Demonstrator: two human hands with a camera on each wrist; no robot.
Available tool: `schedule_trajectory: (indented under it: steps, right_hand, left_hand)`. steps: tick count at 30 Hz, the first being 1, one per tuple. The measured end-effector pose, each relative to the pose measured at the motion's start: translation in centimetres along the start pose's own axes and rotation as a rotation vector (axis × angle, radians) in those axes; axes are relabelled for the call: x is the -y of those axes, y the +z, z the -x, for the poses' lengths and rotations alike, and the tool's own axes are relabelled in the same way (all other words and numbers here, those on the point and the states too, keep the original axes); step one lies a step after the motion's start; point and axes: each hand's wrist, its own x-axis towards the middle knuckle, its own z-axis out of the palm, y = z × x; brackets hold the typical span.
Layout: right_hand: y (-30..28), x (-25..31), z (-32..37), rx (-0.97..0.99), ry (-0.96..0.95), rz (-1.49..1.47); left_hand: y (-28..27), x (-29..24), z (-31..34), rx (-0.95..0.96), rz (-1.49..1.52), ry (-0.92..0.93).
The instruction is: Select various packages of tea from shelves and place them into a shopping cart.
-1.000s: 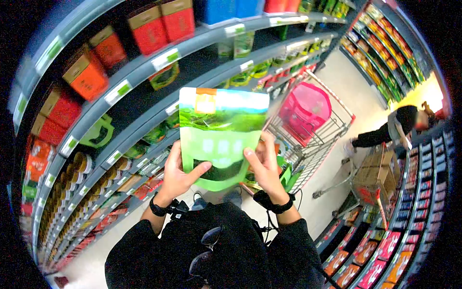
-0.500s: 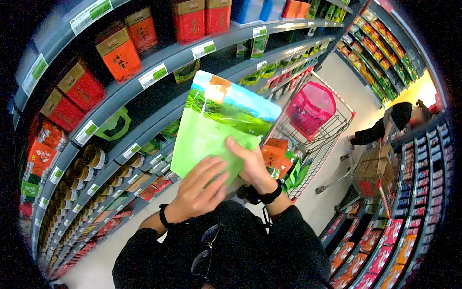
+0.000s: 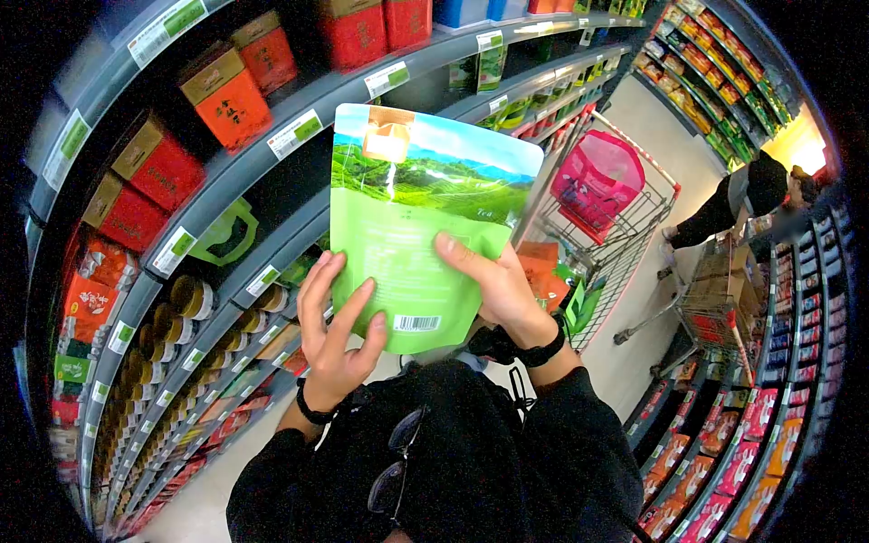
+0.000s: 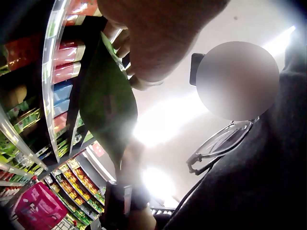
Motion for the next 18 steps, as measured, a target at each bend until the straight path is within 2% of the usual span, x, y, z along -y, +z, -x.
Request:
schedule_trajectory:
  steps: [6,9,11,13,15,16,18]
  right_hand:
    - [0.2,-0.2,-0.5,-0.019,0.004,0.006]
    - [0.6,-1.0,-1.0,-0.081,0.014,0.034]
    - [1.3,-2.3,-1.7,-0.066,0.063,0.054]
    - [2.1,-5.5,-2.0,0.113,0.007,0.293]
    - [4.1,-6.6,-2.4,0.435,-0.125,0.572]
    - [4.1,-8.3,-2.9,0.506,-0.184,0.577]
    - [4.3,-9.6,-3.6,0.618,-0.06,0.652]
  left_hand:
    - [-0.1,0.3,-0.2,-0.004,-0.001,-0.004]
    - [0.1,1.1,-0.4,0.049,-0.159,-0.021]
    - [0.3,1.6,0.1,0.189,-0.044,-0.147]
    - [0.2,1.9,1.4,0.357,0.1,-0.266]
    - [0.0,2.1,2.4,0.264,0.362,-0.398]
    - [-0.2,2.7,2.8,0.185,0.492,-0.455]
    - [0.6,6.2,6.0,0.175,0.39,-0.459]
